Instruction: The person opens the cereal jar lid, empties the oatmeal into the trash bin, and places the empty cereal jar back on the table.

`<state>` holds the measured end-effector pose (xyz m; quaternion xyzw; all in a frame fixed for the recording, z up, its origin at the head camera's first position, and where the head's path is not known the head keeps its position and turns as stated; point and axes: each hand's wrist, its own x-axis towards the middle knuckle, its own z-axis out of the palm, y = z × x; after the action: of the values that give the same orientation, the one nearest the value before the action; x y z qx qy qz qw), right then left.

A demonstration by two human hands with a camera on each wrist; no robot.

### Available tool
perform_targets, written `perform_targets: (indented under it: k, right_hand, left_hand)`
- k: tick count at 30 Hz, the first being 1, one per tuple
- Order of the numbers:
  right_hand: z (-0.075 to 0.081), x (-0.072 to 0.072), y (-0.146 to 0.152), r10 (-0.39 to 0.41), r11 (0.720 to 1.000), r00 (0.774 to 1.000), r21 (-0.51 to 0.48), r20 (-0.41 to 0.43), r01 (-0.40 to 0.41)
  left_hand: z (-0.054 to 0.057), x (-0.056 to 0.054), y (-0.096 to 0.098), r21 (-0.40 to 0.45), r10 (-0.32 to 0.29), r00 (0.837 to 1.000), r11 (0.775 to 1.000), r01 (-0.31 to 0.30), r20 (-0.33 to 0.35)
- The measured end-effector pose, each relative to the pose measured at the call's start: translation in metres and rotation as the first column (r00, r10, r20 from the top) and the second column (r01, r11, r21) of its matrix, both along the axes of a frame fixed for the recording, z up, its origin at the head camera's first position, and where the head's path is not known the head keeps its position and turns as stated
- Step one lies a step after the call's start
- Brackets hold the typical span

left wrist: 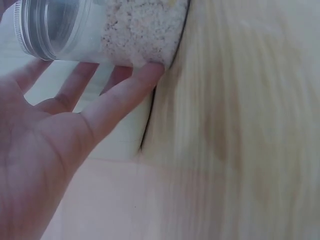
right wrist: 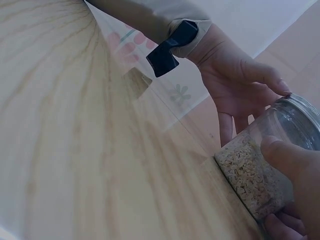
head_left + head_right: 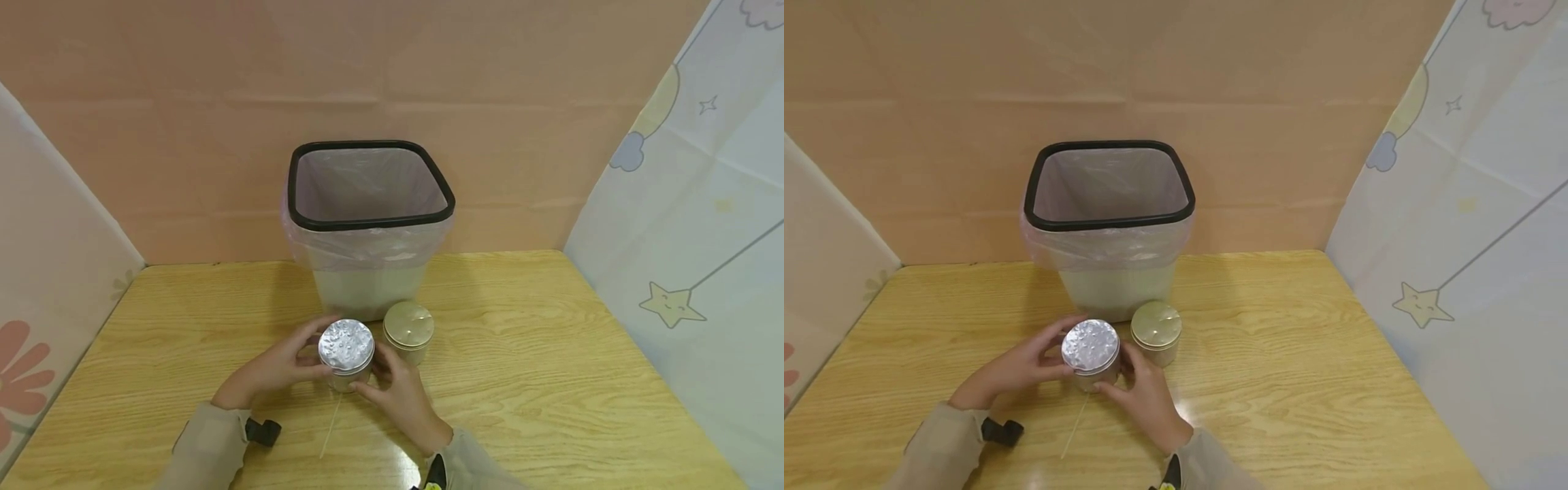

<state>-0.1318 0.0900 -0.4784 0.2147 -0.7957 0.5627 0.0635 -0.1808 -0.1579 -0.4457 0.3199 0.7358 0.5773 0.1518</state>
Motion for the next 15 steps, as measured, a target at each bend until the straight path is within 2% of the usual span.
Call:
perform_targets:
  k: [4, 11, 15]
  right_hand:
    - [0.0002, -0.0002, 0.0, -0.002, 1.0, 1.0, 0.011, 0.004, 0.002]
    - [0.0, -0.0004, 0.0002, -0.009, 1.0, 1.0, 0.024, 0.004, 0.009]
    - [-0.0013, -0.0009, 0.0003, -0.015, 0.999, 1.0, 0.038, 0.004, 0.015]
  left_hand:
    - [-0.0002, 0.0, -0.0011, 0.013, -0.009, 1.0, 1.0, 0.009, 0.002]
    - [0.0019, 0.0015, 0.0024, -0.031, 0.04, 0.999, 0.999, -0.039, 0.032]
    - [0.0033, 0.0023, 0.0045, -0.025, 0.051, 0.998, 0.998, -0.05, 0.043]
